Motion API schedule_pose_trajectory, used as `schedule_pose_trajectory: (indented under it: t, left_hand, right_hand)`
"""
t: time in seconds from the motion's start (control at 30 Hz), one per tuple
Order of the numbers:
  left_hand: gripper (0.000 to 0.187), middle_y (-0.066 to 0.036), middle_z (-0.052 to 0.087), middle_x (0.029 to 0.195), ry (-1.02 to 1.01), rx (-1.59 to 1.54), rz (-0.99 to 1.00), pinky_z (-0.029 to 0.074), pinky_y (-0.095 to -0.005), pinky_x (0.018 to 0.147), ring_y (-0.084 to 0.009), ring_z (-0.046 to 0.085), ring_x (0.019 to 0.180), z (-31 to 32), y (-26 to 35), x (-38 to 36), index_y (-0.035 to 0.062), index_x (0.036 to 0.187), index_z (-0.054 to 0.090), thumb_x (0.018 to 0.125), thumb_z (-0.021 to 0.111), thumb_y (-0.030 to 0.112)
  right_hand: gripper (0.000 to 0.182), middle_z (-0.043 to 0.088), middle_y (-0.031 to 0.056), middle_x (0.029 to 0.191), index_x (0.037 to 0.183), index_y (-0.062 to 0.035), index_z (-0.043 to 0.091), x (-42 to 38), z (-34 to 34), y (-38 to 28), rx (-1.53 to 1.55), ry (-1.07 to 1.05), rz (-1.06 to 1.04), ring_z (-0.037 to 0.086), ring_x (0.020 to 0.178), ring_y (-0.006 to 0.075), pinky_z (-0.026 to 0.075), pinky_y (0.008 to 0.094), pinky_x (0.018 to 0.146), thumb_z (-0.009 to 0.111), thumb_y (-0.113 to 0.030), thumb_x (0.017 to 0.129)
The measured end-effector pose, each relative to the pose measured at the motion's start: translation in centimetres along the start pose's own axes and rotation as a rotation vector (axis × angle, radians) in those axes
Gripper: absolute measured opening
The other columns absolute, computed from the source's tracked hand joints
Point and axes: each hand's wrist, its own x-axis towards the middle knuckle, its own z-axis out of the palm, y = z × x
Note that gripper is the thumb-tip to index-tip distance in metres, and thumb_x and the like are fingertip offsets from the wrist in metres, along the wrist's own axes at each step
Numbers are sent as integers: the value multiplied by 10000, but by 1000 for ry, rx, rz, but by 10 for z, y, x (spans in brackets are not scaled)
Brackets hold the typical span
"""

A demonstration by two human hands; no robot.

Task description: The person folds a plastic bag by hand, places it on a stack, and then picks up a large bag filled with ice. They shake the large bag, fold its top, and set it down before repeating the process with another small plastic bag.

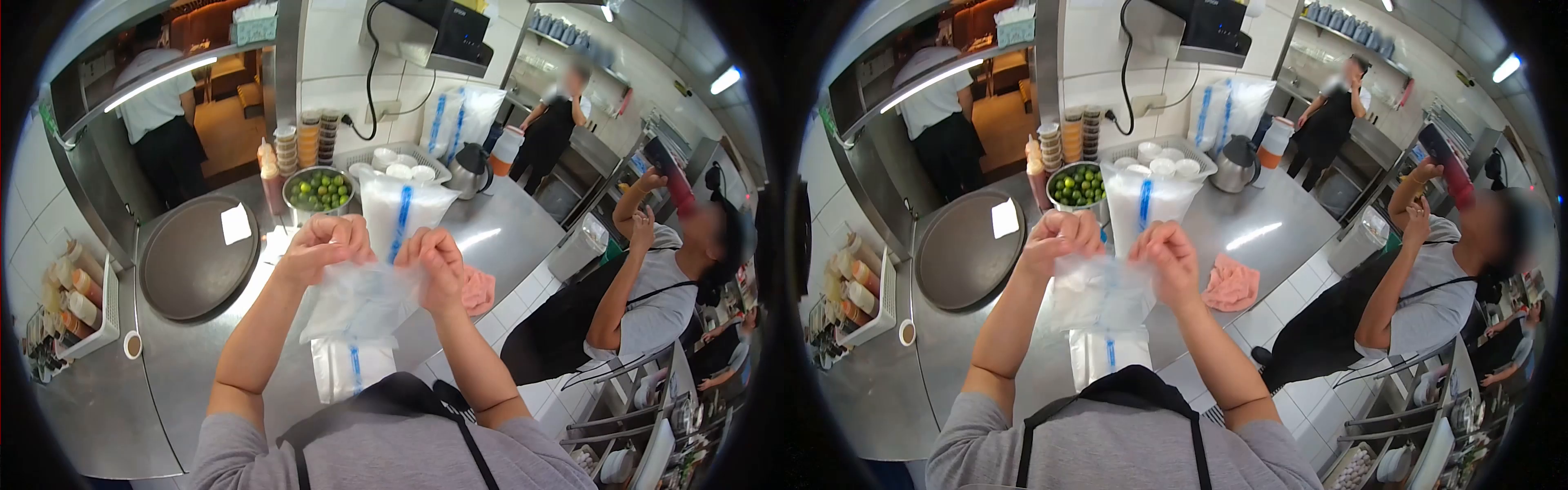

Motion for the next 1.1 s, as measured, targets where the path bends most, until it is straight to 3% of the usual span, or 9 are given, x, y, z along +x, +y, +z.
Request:
schedule_pose_trajectory:
  t: [0.1,0.17,0.2,0.33,0.4,0.5,0.77,0.9,1.1]
  left_hand:
    - [200,-13,475,695,-144,-124,-19,403,-240,604,-118,481,626,9,16,12,60,653,482,784,623,116]
    - [167,-10,510,705,-112,694,-385,427,-226,593,-93,501,604,9,21,16,34,712,521,826,575,144]
    - [181,3,531,700,-86,670,-453,428,-204,576,-63,524,636,12,21,16,20,753,532,841,563,175]
    - [214,22,510,693,-32,243,-86,404,-194,552,-58,507,613,4,6,23,39,734,513,847,542,219]
    - [206,22,509,681,48,245,-127,393,-187,527,-53,496,585,1,5,32,45,731,511,851,533,210]
    - [191,38,496,632,199,277,-183,346,-160,461,-34,446,502,5,9,47,58,720,518,853,530,196]
    - [231,-1,548,586,557,961,-234,338,-220,445,-63,463,494,-12,-12,83,19,692,582,802,602,221]
    - [221,-20,527,608,744,623,-355,293,-222,390,-97,448,465,-33,-31,79,27,761,596,807,574,242]
    - [195,-45,528,669,726,-173,-553,312,-222,365,-122,452,481,-74,-55,68,7,823,575,837,515,192]
  right_hand:
    - [136,440,10,684,759,-73,464,1,-9,-7,408,127,48,463,592,149,380,270,581,548,-156,825]
    - [131,430,4,665,751,-76,466,-1,-4,-23,335,90,-42,456,580,141,362,255,557,553,-151,813]
    - [126,419,-3,647,743,-79,468,-1,0,-32,268,60,-124,448,568,132,344,240,533,557,-145,802]
    - [117,441,-1,622,740,-73,485,4,-15,-56,17,-75,-122,430,531,119,310,217,492,569,-141,785]
    - [122,472,6,613,727,-63,503,9,-25,-57,-410,101,133,413,486,104,325,224,467,590,-134,774]
    - [129,492,6,618,712,-60,516,19,-27,-64,-351,225,203,416,471,91,357,225,469,609,-133,765]
    - [108,492,-20,604,724,-49,533,95,-70,-66,-693,352,452,469,500,65,373,203,438,601,-108,782]
    - [150,515,-14,651,752,-38,568,94,-90,-43,-353,307,779,465,534,82,371,197,485,632,-174,759]
    - [219,617,83,836,939,33,577,65,-93,-12,12,431,721,600,702,158,499,283,631,492,-138,831]
